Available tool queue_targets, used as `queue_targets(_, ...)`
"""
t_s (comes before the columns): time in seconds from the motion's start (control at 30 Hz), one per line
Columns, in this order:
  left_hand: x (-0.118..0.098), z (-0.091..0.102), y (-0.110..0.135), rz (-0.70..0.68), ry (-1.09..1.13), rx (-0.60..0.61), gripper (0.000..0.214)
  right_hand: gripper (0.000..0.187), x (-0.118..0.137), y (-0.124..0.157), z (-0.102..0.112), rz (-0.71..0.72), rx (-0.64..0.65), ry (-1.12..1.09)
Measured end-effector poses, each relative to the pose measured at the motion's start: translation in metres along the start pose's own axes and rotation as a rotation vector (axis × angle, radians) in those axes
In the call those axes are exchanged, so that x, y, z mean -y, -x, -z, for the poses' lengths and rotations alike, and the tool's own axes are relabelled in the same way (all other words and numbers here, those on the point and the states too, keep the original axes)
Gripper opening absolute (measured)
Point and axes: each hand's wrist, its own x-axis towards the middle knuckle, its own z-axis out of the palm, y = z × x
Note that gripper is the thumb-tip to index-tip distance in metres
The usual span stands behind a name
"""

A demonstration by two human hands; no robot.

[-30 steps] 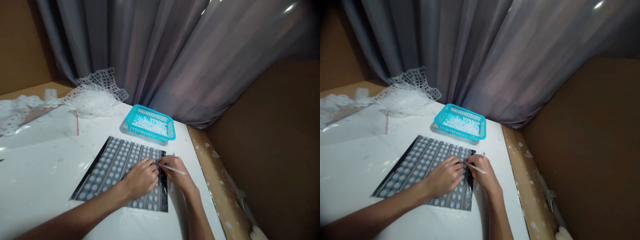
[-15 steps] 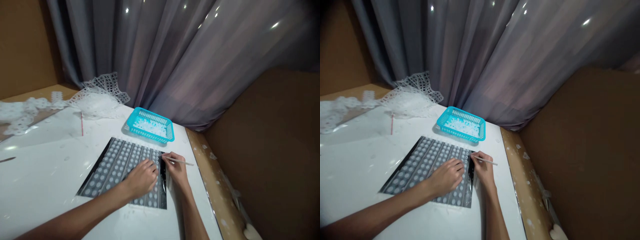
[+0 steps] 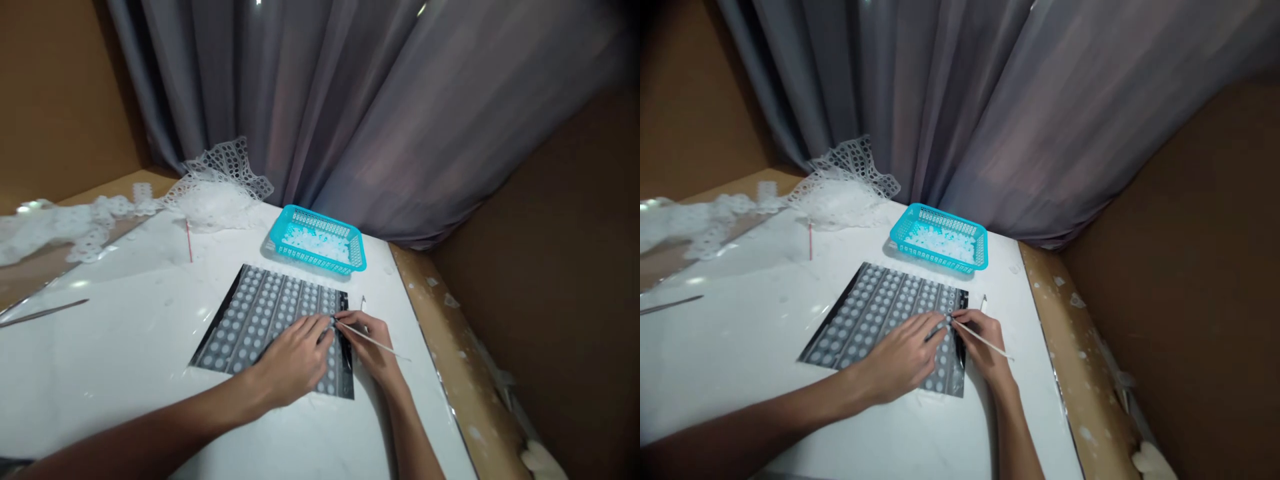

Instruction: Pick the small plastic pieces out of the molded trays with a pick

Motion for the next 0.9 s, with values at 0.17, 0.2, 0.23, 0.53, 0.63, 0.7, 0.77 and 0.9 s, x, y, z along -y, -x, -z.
queue_targets(0.17, -0.002, 0.009, -0.004, -0.038, 0.071, 0.022, 0.037, 0.018, 0.004, 0.001, 0.002, -0.001, 0.02, 0.001)
queue_targets(0.2, -0.003, 0.008, -0.003, -0.045, 0.073, 0.02, 0.034, 0.017, 0.004, 0.001, 0.003, 0.004, 0.019, 0.011)
queue_targets(0.23, -0.003, 0.006, -0.003, -0.049, 0.071, 0.02, 0.032, 0.016, 0.004, 0.002, 0.003, 0.01, 0.02, 0.02)
queue_targets(0.53, -0.005, 0.001, -0.001, -0.067, 0.007, 0.041, 0.041, 0.011, 0.0, 0.0, 0.004, 0.105, 0.044, 0.178)
queue_targets(0.63, -0.004, -0.004, 0.0, -0.088, -0.035, 0.039, 0.044, 0.012, -0.001, -0.002, 0.002, 0.192, 0.046, 0.283)
queue_targets(0.7, -0.003, -0.008, 0.001, -0.108, -0.052, 0.031, 0.044, 0.013, -0.002, -0.002, 0.001, 0.25, 0.047, 0.344)
queue_targets(0.77, -0.002, -0.01, 0.002, -0.124, -0.067, 0.016, 0.044, 0.014, -0.002, -0.003, -0.001, 0.293, 0.047, 0.398)
queue_targets(0.9, -0.002, -0.011, 0.002, -0.128, -0.079, 0.005, 0.042, 0.014, -0.002, -0.003, -0.009, 0.257, -0.028, 0.431)
